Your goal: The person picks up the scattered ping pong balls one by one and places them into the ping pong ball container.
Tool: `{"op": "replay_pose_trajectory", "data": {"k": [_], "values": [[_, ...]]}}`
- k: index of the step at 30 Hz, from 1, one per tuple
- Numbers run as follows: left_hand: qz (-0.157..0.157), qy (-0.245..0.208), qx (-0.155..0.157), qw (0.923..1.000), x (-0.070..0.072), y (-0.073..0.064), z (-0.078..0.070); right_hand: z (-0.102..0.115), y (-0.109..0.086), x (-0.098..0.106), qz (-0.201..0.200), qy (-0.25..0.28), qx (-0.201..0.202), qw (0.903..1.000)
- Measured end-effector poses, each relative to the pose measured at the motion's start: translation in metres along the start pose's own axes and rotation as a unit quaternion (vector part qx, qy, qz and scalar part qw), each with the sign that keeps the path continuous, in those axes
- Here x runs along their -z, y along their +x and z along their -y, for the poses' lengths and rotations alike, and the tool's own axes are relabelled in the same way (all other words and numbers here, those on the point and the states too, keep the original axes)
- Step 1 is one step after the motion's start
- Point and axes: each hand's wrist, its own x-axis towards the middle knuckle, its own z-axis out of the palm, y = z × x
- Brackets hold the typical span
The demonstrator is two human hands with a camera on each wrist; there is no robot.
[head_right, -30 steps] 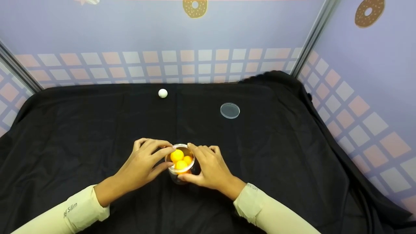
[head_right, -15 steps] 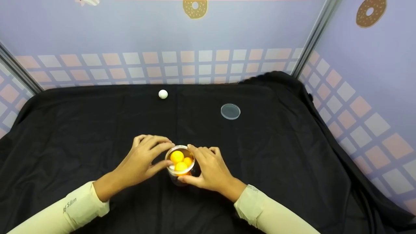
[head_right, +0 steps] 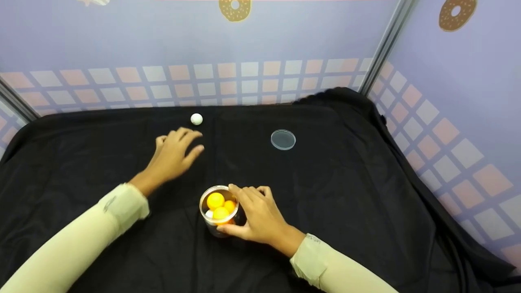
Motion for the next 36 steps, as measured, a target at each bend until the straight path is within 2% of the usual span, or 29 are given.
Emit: {"op": "replay_pose_trajectory", "data": {"k": [4,8,13,18,22,26,30,36], "values": [[0.043,0.019,0.076,0.996,-0.017,0.031,0.029,0.0,-0.001,0.0,0.0,0.0,0.001,1.0],[0.079,0.028,0.143,0.9862,-0.032,0.059,0.053,-0.001,0.0,0.001,-0.002,0.004,0.002,1.0],[0.118,0.009,0.192,0.9742,-0.052,0.081,0.072,-0.002,0.001,0.002,-0.011,0.003,0.006,0.9999],[0.159,0.015,0.192,0.9683,-0.064,0.091,0.08,0.001,0.001,0.001,-0.014,0.005,0.016,0.9998],[0.186,0.024,0.192,0.9635,-0.066,0.095,0.084,0.002,0.002,0.0,-0.014,0.01,0.016,0.9997],[0.183,0.042,0.188,0.964,-0.064,0.091,0.085,0.003,0.001,0.0,-0.013,0.013,0.015,0.9997],[0.171,0.059,0.172,0.9684,-0.061,0.084,0.086,0.003,0.001,0.0,-0.012,0.014,0.01,0.9998],[0.151,0.033,0.163,0.9744,-0.06,0.079,0.09,0.001,0.002,0.002,-0.011,0.008,0.013,0.9998]]}}
